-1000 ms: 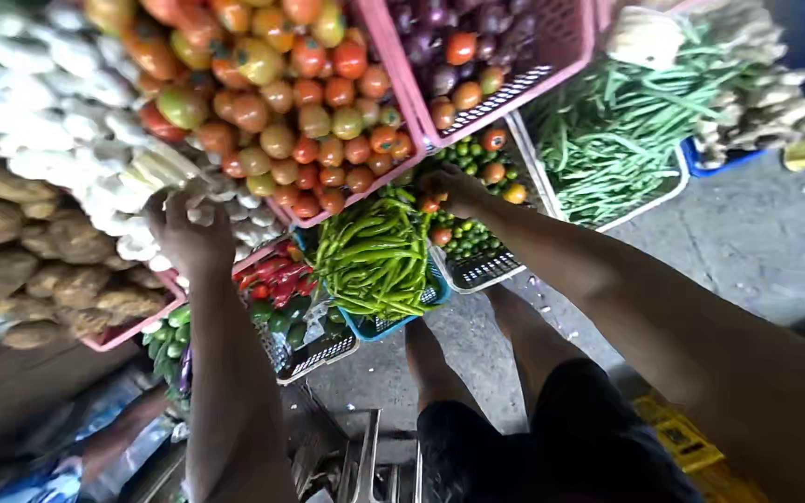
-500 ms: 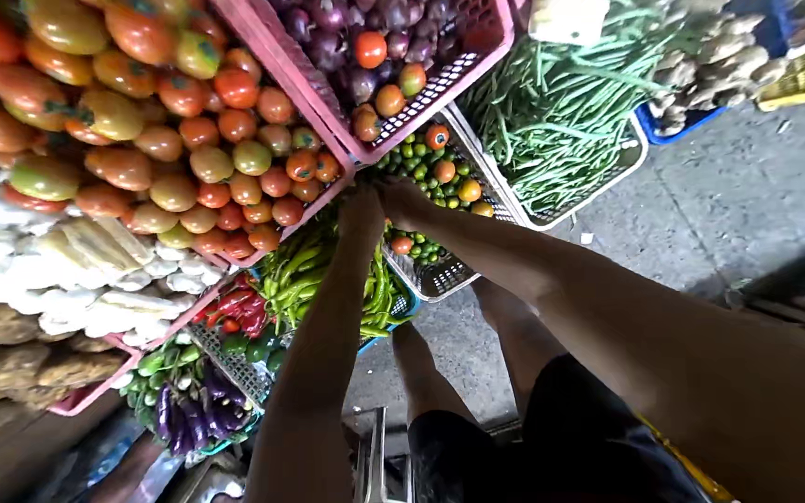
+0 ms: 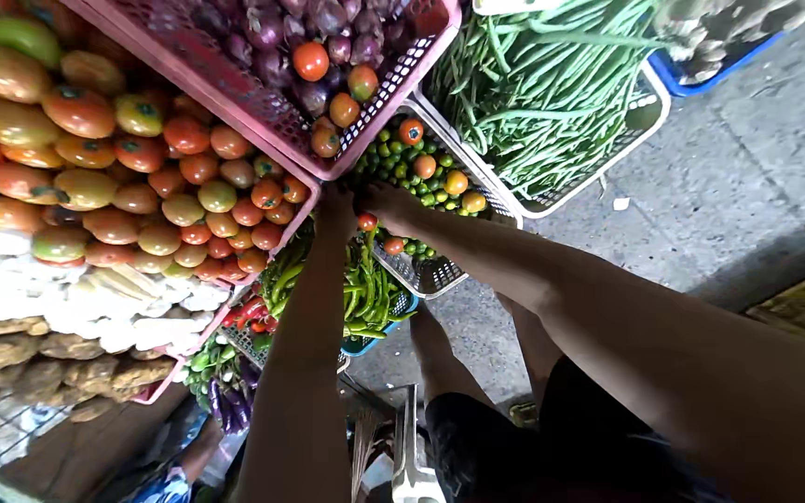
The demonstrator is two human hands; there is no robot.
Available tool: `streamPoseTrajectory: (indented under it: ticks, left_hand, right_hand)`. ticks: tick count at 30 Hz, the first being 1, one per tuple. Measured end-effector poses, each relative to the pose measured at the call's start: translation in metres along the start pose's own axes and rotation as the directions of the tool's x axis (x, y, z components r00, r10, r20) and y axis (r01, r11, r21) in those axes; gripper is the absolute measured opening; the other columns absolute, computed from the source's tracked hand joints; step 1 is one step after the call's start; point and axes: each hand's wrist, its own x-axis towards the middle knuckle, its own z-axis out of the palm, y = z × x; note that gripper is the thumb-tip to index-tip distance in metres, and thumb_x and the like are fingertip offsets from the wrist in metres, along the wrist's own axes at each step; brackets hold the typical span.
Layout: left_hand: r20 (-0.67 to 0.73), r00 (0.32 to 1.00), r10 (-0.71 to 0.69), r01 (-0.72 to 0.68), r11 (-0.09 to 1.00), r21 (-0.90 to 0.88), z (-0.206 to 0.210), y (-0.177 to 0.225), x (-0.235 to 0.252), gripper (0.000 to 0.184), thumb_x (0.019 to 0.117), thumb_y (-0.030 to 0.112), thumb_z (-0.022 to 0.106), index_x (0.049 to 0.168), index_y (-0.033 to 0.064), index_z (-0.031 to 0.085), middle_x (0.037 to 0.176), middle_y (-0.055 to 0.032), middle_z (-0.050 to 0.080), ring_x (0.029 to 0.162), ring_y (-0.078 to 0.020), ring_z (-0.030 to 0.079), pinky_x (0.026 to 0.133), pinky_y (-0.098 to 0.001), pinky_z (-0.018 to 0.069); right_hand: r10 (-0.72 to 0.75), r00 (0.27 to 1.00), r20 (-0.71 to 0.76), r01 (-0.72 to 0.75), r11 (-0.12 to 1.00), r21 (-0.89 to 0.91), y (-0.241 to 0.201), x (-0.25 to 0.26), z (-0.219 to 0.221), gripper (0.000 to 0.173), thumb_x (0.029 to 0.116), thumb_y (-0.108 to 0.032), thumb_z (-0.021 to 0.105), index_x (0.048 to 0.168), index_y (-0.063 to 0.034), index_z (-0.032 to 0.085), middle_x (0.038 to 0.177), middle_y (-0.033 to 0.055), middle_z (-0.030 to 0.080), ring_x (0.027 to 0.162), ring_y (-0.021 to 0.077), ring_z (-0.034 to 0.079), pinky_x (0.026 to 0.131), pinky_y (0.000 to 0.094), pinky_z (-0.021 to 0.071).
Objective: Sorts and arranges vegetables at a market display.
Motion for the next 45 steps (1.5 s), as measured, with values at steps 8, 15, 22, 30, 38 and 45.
streamPoseTrajectory:
  ticks: [8,15,22,30,38,45]
  left_hand:
    - [0.157,0.988,0.006,-0.01,1.0,0.022,-0.011,0.036,-0.024,0.074,0.0822,0.036,0.08,0.148,0.0166,0.053,0.15,-0.0257,0.048,0.129,-0.0518,0.052,0.099,-0.0724,0.0456]
    - [-0.01,1.0,-0.003,0.002,0.991,-0.134,0.02,0.04,-0.021,0.06,0.0938,0.018,0.071,0.151,0.0177,0.05,0.142,-0.0233,0.055,0.116,-0.0454,0.063,0.091,-0.0623,0.0558]
    - [0.028,1.0,0.0,0.008,0.96,-0.28,-0.019,0.046,-0.047,0.059,0.0881,0.019,0.075,0.143,0.0202,0.055,0.128,-0.0217,0.062,0.11,-0.0418,0.065,0.08,-0.059,0.0584]
    - [-0.098,0.973,0.21,-0.155,0.274,-0.949,-0.083,-0.031,-0.133,0.048,0.1005,0.027,0.067,0.14,0.0053,0.053,0.115,-0.0136,0.069,0.092,-0.0205,0.071,0.079,-0.0392,0.0614]
    - [-0.114,0.992,-0.061,-0.115,-0.012,-0.993,-0.079,-0.039,-0.133,0.027,0.1049,0.023,0.059,0.121,0.0022,0.065,0.108,-0.015,0.068,0.089,-0.0221,0.069,0.075,-0.0398,0.0612]
    - [-0.742,0.642,0.193,-0.382,0.92,-0.091,-0.198,-0.113,-0.068,0.033,0.1014,0.023,0.06,0.131,0.0104,0.066,0.143,-0.015,0.058,0.134,-0.033,0.055,0.112,-0.0482,0.046]
  right_hand:
    - [0.395,0.898,0.194,-0.43,0.694,0.577,0.01,-0.084,0.011,0.061,0.0928,-0.039,0.075,0.144,-0.0149,0.051,0.117,0.0211,0.069,0.102,0.0404,0.069,0.085,0.0662,0.0556]
    - [0.394,0.817,0.42,-0.51,0.834,0.21,-0.024,-0.06,0.052,0.078,0.0933,-0.038,0.067,0.159,-0.0157,0.032,0.133,0.0221,0.063,0.122,0.0423,0.063,0.099,0.0658,0.0496]
    - [0.572,0.767,0.29,-0.618,0.78,0.095,-0.054,-0.037,0.07,0.06,0.0973,-0.047,0.06,0.141,-0.0063,0.056,0.128,0.0212,0.067,0.121,0.0392,0.064,0.1,0.064,0.0499]
    - [0.669,0.72,0.186,-0.692,0.676,0.253,-0.051,-0.058,0.084,0.062,0.1004,-0.05,0.057,0.154,-0.0223,0.042,0.122,0.0186,0.07,0.115,0.0406,0.067,0.097,0.0655,0.0513]
    - [0.828,0.52,-0.208,-0.136,0.322,0.937,-0.068,-0.057,-0.035,0.051,0.1037,-0.031,0.062,0.145,-0.0057,0.047,0.115,0.0198,0.065,0.088,0.0284,0.07,0.073,0.0489,0.0618]
    - [0.465,0.745,-0.478,0.044,0.681,0.731,-0.111,0.011,-0.133,0.051,0.0987,-0.038,0.067,0.139,-0.01,0.053,0.109,0.0133,0.071,0.093,0.0232,0.072,0.084,0.0471,0.0618]
